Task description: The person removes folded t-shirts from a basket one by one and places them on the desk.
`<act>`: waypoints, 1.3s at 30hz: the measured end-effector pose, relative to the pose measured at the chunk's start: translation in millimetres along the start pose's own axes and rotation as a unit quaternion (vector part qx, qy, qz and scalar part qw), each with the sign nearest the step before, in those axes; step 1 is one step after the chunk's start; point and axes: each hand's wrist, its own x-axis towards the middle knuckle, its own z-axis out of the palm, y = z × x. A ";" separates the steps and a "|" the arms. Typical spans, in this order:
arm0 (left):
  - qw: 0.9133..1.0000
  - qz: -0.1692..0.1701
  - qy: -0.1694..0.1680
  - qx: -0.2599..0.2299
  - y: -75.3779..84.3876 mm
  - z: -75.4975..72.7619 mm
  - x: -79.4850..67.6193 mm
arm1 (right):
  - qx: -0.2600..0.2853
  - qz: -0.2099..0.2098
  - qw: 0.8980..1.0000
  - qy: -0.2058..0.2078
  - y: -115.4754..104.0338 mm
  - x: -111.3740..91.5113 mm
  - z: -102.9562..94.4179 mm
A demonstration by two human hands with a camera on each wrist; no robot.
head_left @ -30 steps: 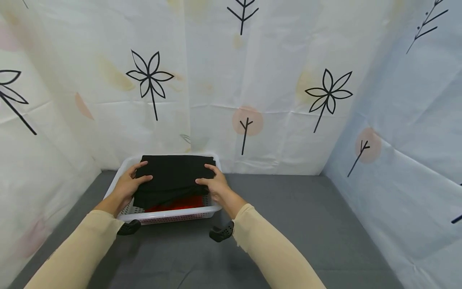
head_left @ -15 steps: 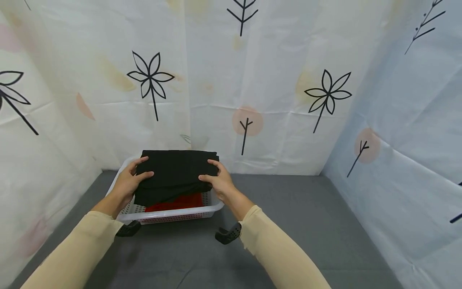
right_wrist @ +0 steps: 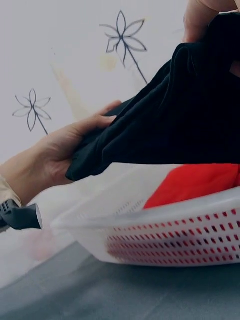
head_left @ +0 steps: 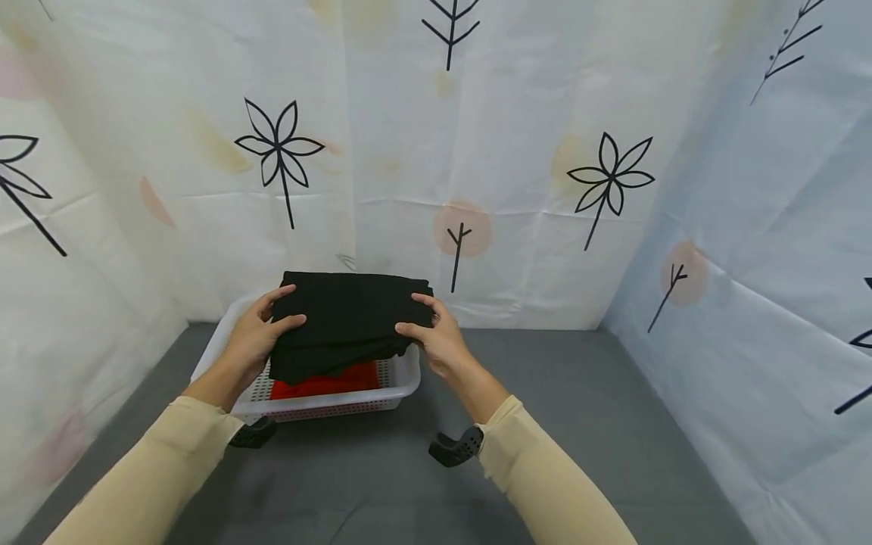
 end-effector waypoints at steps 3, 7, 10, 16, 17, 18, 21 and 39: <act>1.000 0.005 0.001 0.007 7.2 6.9 -0.8 | 0.018 -0.016 1.000 -0.002 -5.2 -4.2 -5.8; 1.000 0.001 -0.002 -0.001 15.0 15.4 -2.0 | 0.010 -0.037 0.999 -0.004 -13.8 -11.5 -12.9; 1.000 0.003 -0.011 -0.012 19.2 21.6 -3.2 | -0.013 -0.052 0.999 0.002 -20.8 -18.4 -19.0; 0.999 0.027 -0.032 -0.021 27.1 35.4 -5.5 | -0.048 -0.083 0.995 0.012 -31.6 -28.3 -33.5; 0.999 0.028 -0.038 -0.021 28.3 38.6 -6.0 | -0.054 -0.085 0.995 0.015 -33.1 -30.0 -36.5; 0.998 0.031 -0.042 -0.025 28.8 42.2 -6.2 | -0.060 -0.088 0.994 0.019 -34.2 -31.8 -39.9; 0.997 0.033 -0.056 -0.035 28.3 56.2 -5.9 | -0.076 -0.092 0.992 0.033 -36.3 -37.6 -51.5; 0.992 0.025 -0.117 -0.051 13.0 144.7 7.5 | -0.086 -0.067 0.991 0.080 -30.8 -57.2 -132.2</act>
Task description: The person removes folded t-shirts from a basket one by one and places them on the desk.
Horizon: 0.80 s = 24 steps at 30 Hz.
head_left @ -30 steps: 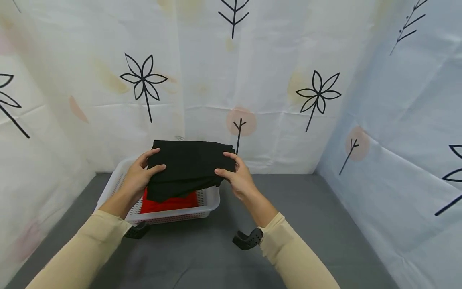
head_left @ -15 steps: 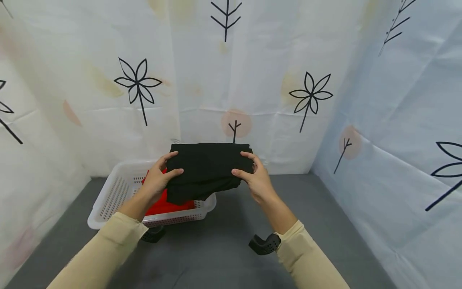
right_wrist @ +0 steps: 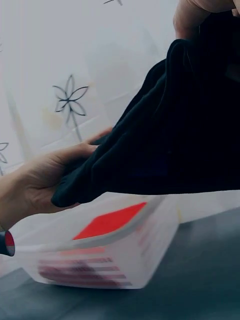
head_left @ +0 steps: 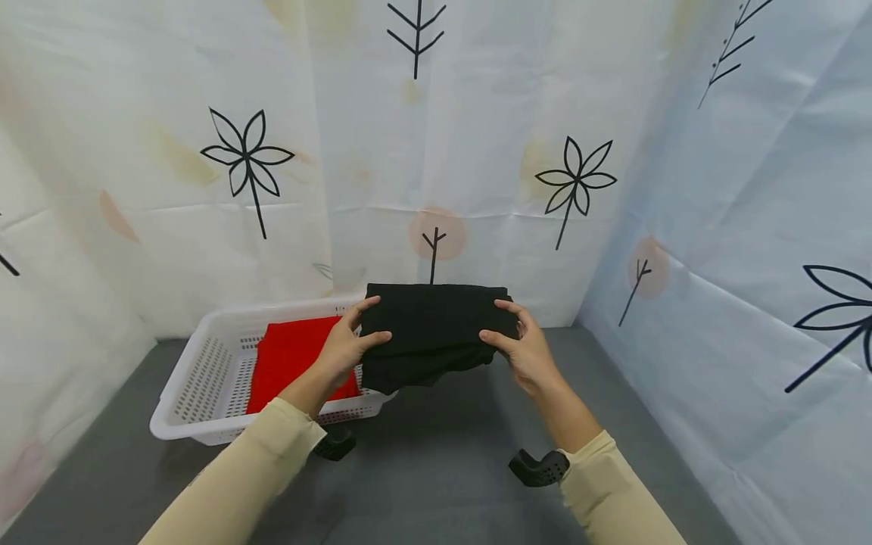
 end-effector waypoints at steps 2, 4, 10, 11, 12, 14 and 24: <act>1.000 -0.008 -0.001 -0.016 -1.2 9.7 2.9 | -0.003 0.003 1.000 0.003 0.0 -1.0 -8.3; 1.000 -0.014 -0.001 -0.026 -1.9 19.3 5.9 | -0.010 0.008 1.000 0.005 -0.4 -2.3 -17.1; 1.000 -0.017 -0.001 -0.025 -3.8 48.7 15.2 | -0.060 0.025 0.998 0.011 0.7 -8.6 -47.5; 1.000 -0.018 0.002 -0.021 -4.4 53.8 16.8 | -0.063 0.025 0.998 0.011 1.3 -9.6 -52.4; 1.000 -0.020 0.003 -0.019 -5.4 58.7 18.1 | -0.066 0.026 0.997 0.011 2.0 -10.5 -57.0; 0.999 -0.026 0.003 -0.021 -7.5 68.1 19.8 | -0.068 0.025 0.997 0.010 3.8 -11.8 -65.6; 0.998 -0.032 0.024 -0.040 -20.4 110.5 28.7 | -0.080 0.024 0.996 0.006 17.1 -6.9 -100.7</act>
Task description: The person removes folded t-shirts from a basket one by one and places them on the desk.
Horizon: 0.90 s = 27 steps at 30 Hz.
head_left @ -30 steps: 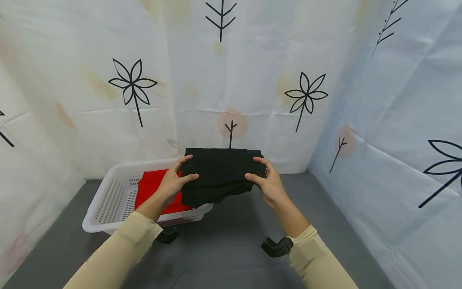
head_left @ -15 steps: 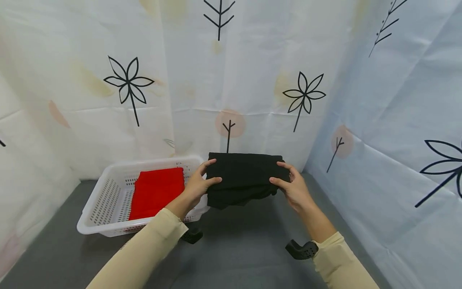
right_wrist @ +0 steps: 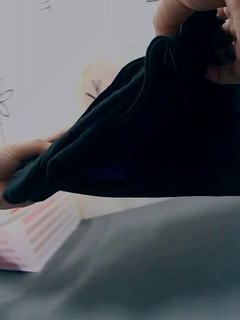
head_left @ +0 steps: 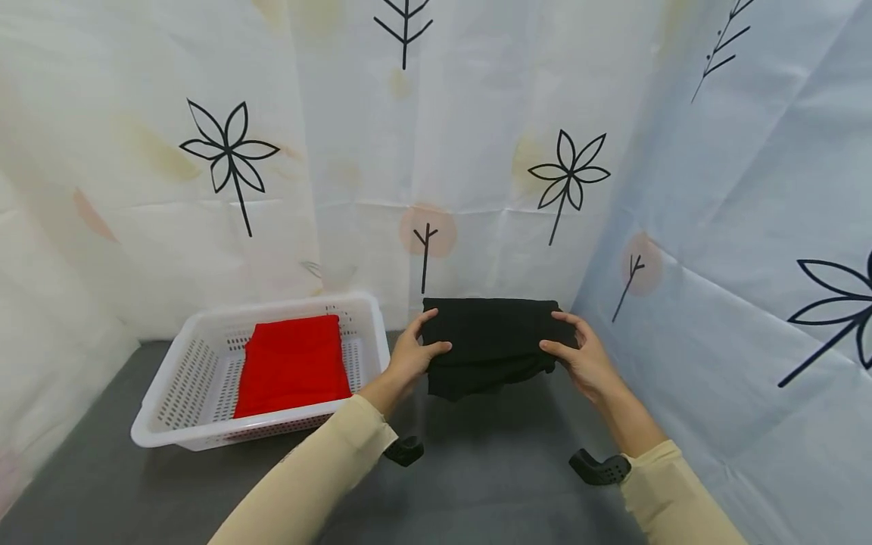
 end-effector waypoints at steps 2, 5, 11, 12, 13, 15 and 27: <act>1.000 0.003 0.014 0.008 -4.6 9.7 4.0 | -0.012 0.003 1.000 0.004 3.1 1.9 -5.9; 0.999 0.007 0.042 0.019 -14.3 21.5 9.4 | -0.028 0.014 0.999 0.013 10.5 5.3 -11.3; 0.997 0.013 0.069 0.019 -34.8 33.1 15.4 | -0.011 0.022 1.000 0.019 36.0 14.9 -15.2; 0.997 0.013 0.071 0.017 -37.8 33.7 16.2 | -0.007 0.022 1.000 0.019 40.6 16.4 -15.7; 0.997 0.015 0.072 0.016 -40.6 33.8 16.8 | -0.006 0.022 1.000 0.019 45.1 18.1 -15.7; 0.997 0.015 0.074 0.011 -45.7 34.0 18.6 | -0.010 0.022 0.999 0.021 53.6 21.0 -15.7; 0.994 -0.003 0.109 0.020 -77.6 28.8 35.4 | -0.032 0.031 0.998 0.046 87.5 44.6 1.8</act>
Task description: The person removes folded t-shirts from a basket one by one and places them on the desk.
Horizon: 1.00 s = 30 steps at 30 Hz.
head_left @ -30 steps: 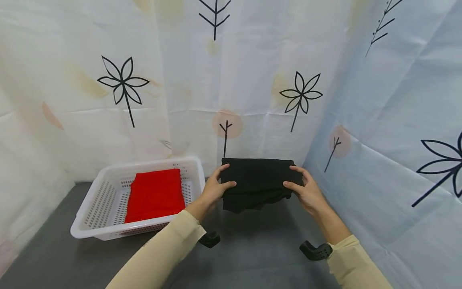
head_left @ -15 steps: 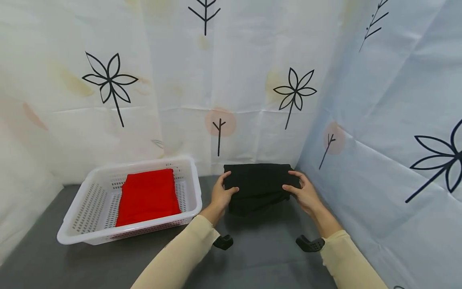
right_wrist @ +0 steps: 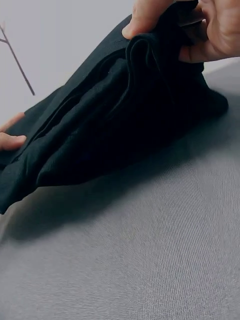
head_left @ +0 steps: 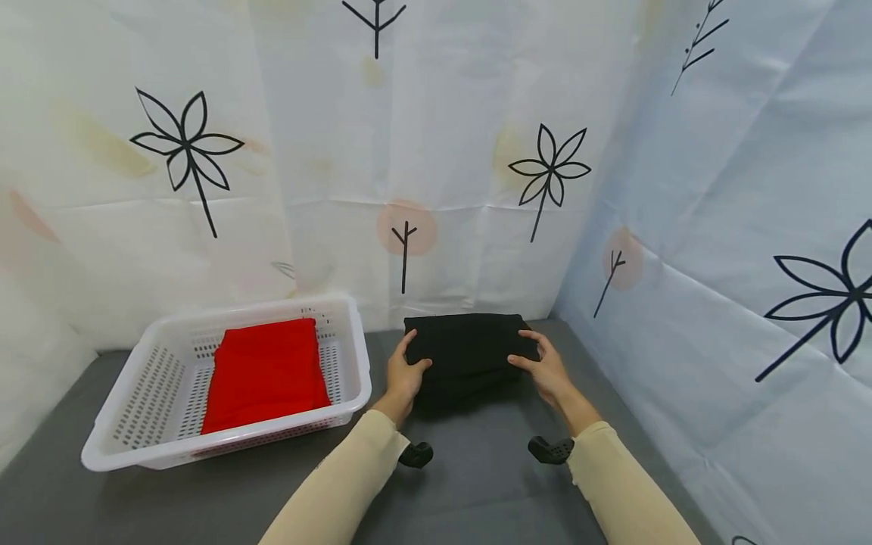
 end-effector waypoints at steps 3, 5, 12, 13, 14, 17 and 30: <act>1.000 -0.010 0.005 0.005 -5.8 0.5 2.2 | 0.002 0.006 1.000 0.008 8.5 3.9 5.1; 1.000 -0.013 0.011 0.011 -9.2 1.0 3.7 | 0.004 0.007 1.000 0.011 14.5 5.7 7.8; 0.998 -0.019 0.031 0.043 -16.8 2.5 9.6 | -0.012 0.018 1.000 0.018 32.0 9.6 11.2; 0.998 -0.015 0.033 0.050 -17.5 2.8 10.4 | -0.019 0.021 0.999 0.019 33.8 9.7 10.9; 0.998 -0.011 0.035 0.058 -18.0 3.2 11.3 | -0.027 0.026 0.999 0.021 35.5 10.0 10.6; 0.996 -0.001 0.042 0.084 -19.0 2.8 12.3 | -0.058 0.035 0.997 0.023 37.5 9.1 11.0; 0.978 0.056 0.048 0.194 -20.7 4.3 5.9 | -0.180 0.014 0.981 0.067 40.7 8.8 20.2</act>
